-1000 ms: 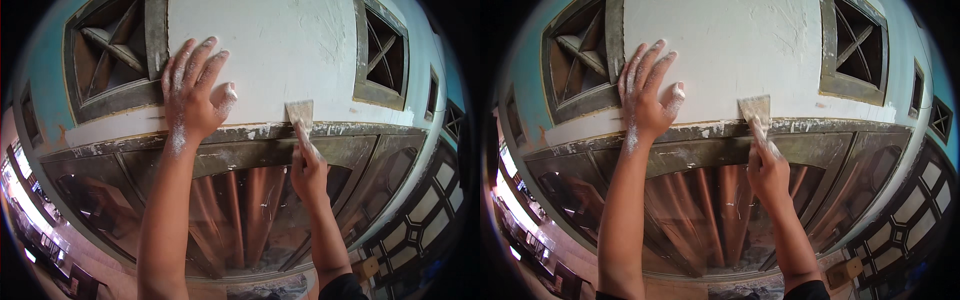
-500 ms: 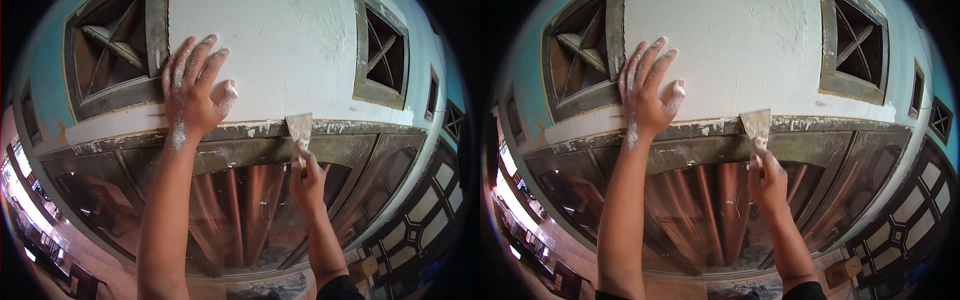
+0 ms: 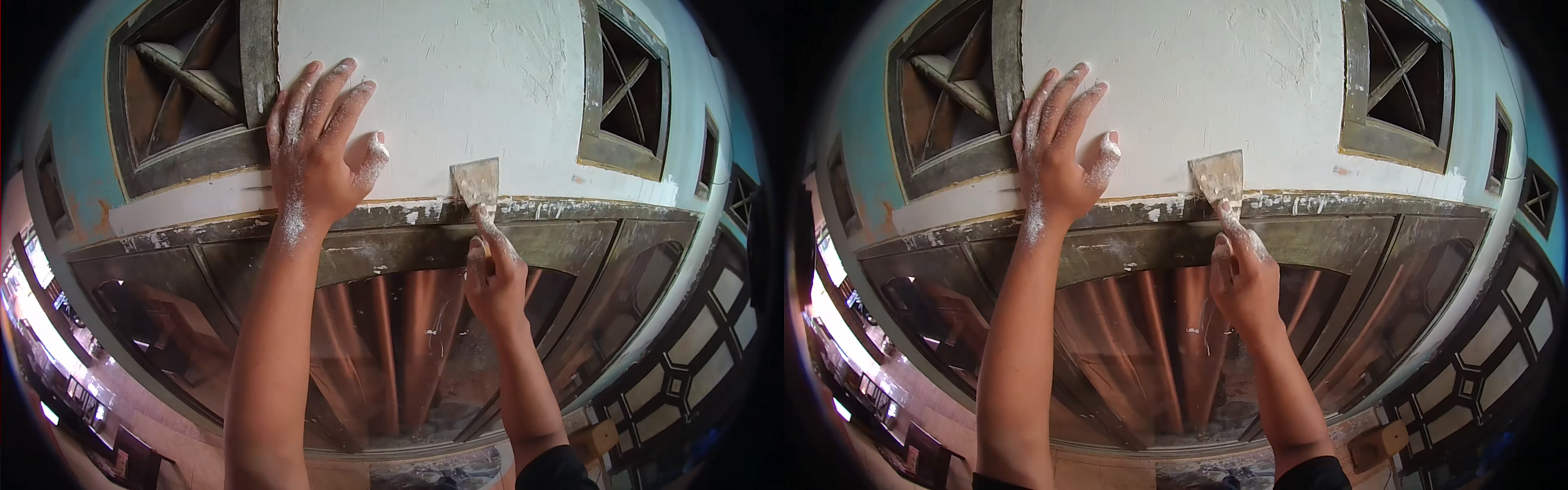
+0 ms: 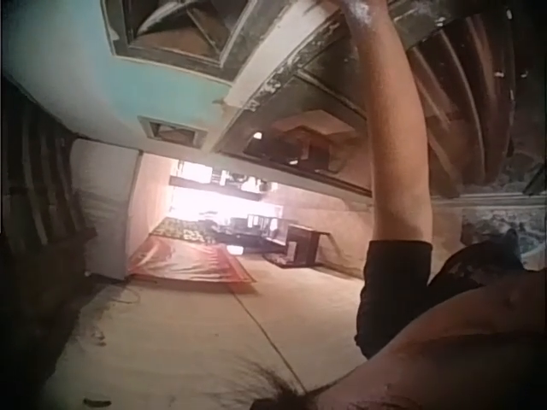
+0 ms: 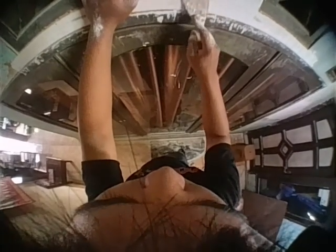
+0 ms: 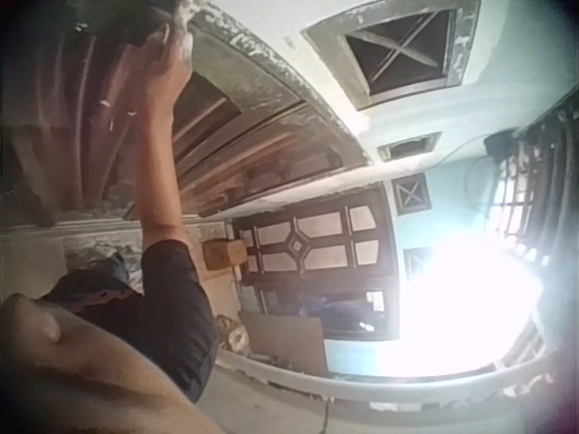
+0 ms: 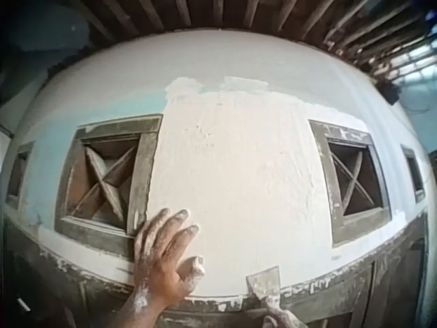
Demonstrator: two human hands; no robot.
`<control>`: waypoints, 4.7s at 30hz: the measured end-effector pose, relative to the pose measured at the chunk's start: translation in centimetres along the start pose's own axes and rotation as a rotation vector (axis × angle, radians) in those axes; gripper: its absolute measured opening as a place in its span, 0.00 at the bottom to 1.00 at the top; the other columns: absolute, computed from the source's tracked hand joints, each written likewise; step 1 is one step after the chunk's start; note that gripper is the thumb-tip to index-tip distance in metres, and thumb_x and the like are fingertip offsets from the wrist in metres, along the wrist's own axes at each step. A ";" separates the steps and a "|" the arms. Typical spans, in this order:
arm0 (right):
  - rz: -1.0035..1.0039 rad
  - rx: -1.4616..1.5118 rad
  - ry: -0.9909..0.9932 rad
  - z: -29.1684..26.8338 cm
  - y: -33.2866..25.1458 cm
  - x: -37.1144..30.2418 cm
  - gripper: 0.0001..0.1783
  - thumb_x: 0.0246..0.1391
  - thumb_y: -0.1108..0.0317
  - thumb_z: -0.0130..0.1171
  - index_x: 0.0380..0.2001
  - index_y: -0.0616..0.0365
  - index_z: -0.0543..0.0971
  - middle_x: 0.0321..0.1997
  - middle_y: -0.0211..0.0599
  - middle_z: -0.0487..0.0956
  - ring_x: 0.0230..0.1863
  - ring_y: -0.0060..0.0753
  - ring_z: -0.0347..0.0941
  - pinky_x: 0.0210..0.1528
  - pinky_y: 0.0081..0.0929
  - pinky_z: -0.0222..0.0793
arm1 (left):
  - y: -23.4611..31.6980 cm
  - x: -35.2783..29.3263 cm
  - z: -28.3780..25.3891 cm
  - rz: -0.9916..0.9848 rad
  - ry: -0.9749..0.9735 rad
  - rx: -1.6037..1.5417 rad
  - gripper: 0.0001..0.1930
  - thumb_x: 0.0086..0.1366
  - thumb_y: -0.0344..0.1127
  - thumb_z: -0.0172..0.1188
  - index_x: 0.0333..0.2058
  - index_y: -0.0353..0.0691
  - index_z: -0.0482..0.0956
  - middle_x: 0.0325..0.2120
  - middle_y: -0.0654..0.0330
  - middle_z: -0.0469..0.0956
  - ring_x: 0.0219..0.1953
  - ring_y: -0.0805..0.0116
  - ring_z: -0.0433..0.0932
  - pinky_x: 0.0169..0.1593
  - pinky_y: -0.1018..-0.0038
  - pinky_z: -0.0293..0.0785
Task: Apply and smooth wall putty or plaster around window frames and cabinet edges using a scraper.
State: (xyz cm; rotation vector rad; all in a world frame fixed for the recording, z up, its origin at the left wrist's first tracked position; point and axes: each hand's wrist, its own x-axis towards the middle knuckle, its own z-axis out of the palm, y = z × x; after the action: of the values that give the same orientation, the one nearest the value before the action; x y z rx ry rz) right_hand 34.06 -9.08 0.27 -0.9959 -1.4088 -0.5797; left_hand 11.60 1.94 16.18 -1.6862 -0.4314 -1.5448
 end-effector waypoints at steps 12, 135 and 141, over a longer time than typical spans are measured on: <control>0.120 0.043 -0.081 0.6 -0.5 -1.5 0.28 0.65 0.76 0.60 0.68 0.48 0.76 0.34 0.49 0.79 0.27 0.54 0.77 0.28 0.44 0.71 | -0.1 -0.3 0.2 -0.006 0.012 0.000 0.26 0.61 0.46 0.65 0.59 0.53 0.82 0.69 0.65 0.72 0.74 0.55 0.64 0.75 0.47 0.54; 0.112 -0.021 0.028 -3.3 2.5 0.3 0.22 0.68 0.76 0.60 0.63 0.57 0.76 0.16 0.40 0.72 0.14 0.24 0.64 0.20 0.26 0.58 | 0.3 0.1 -0.4 0.017 -0.050 0.072 0.26 0.64 0.43 0.63 0.61 0.49 0.81 0.69 0.62 0.72 0.74 0.51 0.64 0.75 0.49 0.55; 0.149 -0.022 -0.012 -3.9 2.8 -0.4 0.22 0.68 0.75 0.61 0.64 0.55 0.76 0.15 0.43 0.71 0.14 0.29 0.65 0.20 0.29 0.58 | 2.7 1.3 0.6 -0.041 -0.111 0.117 0.26 0.70 0.46 0.59 0.66 0.56 0.78 0.73 0.62 0.67 0.78 0.50 0.56 0.77 0.36 0.41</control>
State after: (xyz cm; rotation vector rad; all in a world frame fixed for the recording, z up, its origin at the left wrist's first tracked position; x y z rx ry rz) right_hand 38.47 -11.05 -0.29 -1.1127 -1.3285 -0.4807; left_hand 14.19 0.34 16.57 -1.6859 -0.6063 -1.4309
